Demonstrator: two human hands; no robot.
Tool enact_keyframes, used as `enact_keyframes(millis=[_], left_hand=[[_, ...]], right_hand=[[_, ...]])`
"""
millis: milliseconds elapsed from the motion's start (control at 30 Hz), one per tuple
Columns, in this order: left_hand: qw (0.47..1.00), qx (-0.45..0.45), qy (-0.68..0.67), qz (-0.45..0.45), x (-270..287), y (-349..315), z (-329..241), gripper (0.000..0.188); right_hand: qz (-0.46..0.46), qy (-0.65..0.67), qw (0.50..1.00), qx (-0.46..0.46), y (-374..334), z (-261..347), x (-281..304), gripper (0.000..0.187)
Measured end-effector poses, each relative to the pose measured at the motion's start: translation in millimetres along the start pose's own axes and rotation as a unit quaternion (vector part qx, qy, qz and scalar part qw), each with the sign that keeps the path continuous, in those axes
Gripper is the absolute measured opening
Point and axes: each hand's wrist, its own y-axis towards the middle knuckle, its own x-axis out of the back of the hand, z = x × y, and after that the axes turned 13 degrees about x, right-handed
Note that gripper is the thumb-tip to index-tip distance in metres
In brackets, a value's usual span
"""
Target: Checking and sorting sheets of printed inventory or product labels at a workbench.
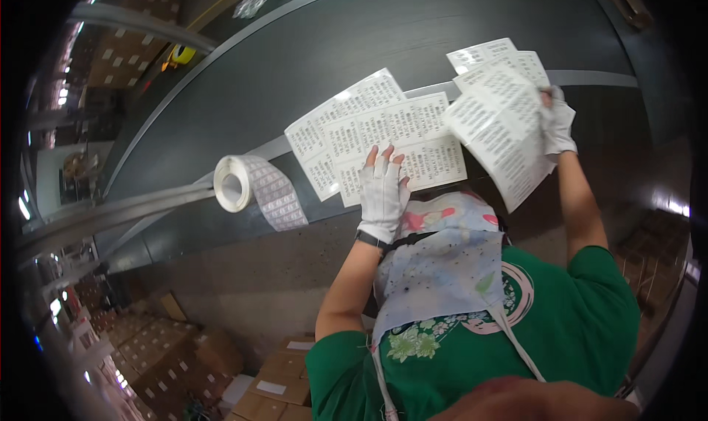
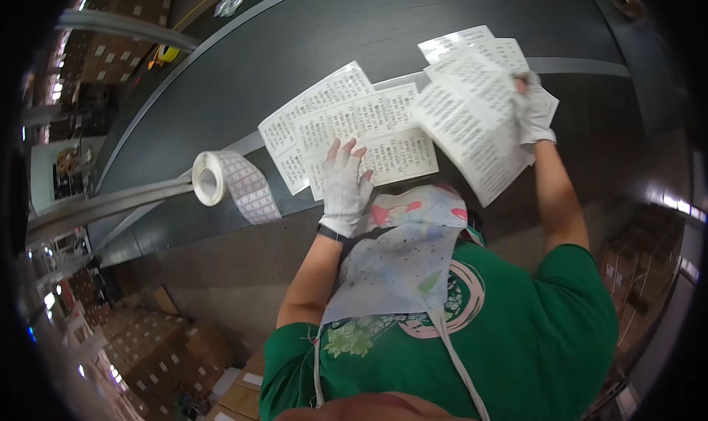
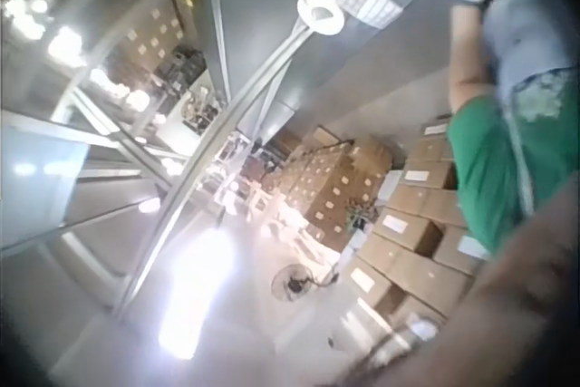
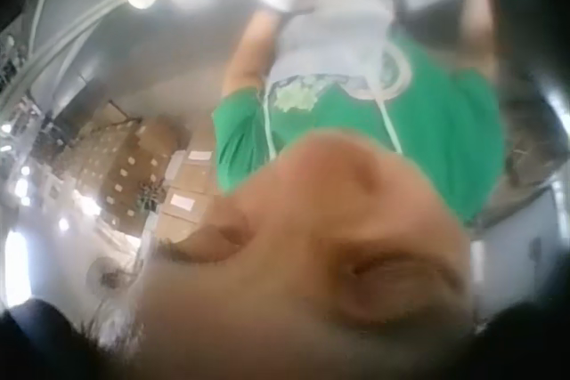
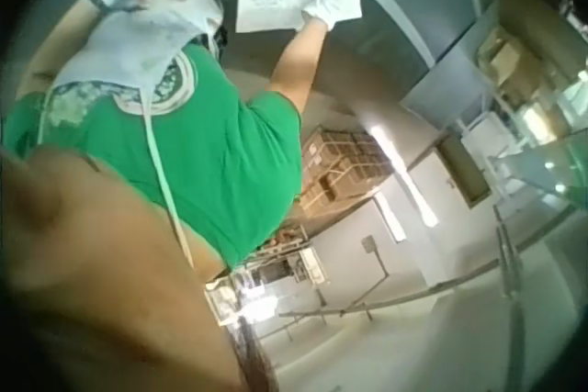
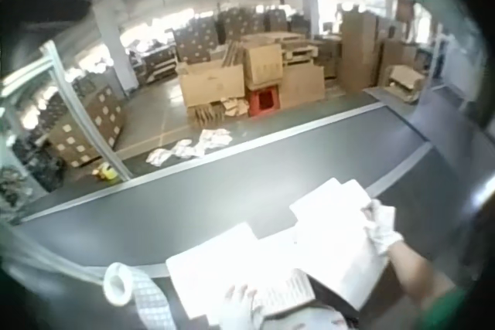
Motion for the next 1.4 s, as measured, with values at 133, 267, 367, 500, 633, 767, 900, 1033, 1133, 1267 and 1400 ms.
enact_keyframes(millis=[133, 267, 367, 500, 633, 767, 900, 1033, 1133, 1267, 1400], left_hand=[[0.988, 0.113, 0.098, 0.045, -21.7, -30.9, 49.0, 0.068], [0.961, 0.203, 0.173, 0.069, -15.2, -49.2, 64.1, 0.082], [0.958, 0.221, 0.150, 0.108, -12.3, -47.2, 63.0, 0.084], [0.967, 0.223, 0.055, 0.112, -5.5, -45.1, 66.7, 0.089], [0.973, 0.158, 0.135, 0.101, -7.3, -44.7, 76.3, 0.088], [0.958, 0.189, 0.129, 0.170, -8.2, -40.0, 77.7, 0.086], [0.963, 0.171, 0.149, 0.143, -12.3, -44.1, 79.4, 0.082], [0.968, 0.157, 0.155, 0.118, -2.5, -44.3, 78.0, 0.086], [0.968, 0.140, 0.147, 0.144, -21.1, -40.5, 80.3, 0.088], [0.968, 0.146, 0.152, 0.139, -8.3, -44.4, 81.5, 0.088], [0.969, 0.138, 0.154, 0.134, -5.8, -45.1, 82.2, 0.088]], right_hand=[[-0.029, -0.171, 0.985, -0.017, 9.9, -46.7, 34.3, 0.020], [-0.031, -0.210, 0.977, 0.017, 22.4, -18.0, 2.0, 0.018], [0.013, 0.006, 0.999, 0.041, 14.0, 29.0, -60.2, 0.012], [0.183, 0.090, 0.963, 0.174, -26.3, 153.2, -154.9, 0.022], [0.262, 0.084, 0.927, 0.256, -61.8, 219.1, -230.9, 0.014], [0.331, 0.108, 0.883, 0.314, -81.4, 253.0, -287.2, 0.022], [0.329, 0.125, 0.867, 0.353, -85.4, 249.4, -295.4, 0.027], [0.316, 0.142, 0.872, 0.345, -73.6, 229.7, -263.4, 0.031], [0.262, 0.117, 0.888, 0.360, -65.2, 177.0, -234.6, 0.032], [0.231, 0.049, 0.909, 0.344, -54.1, 143.1, -192.3, 0.027], [0.233, 0.031, 0.922, 0.307, -41.4, 97.9, -143.9, 0.037]])
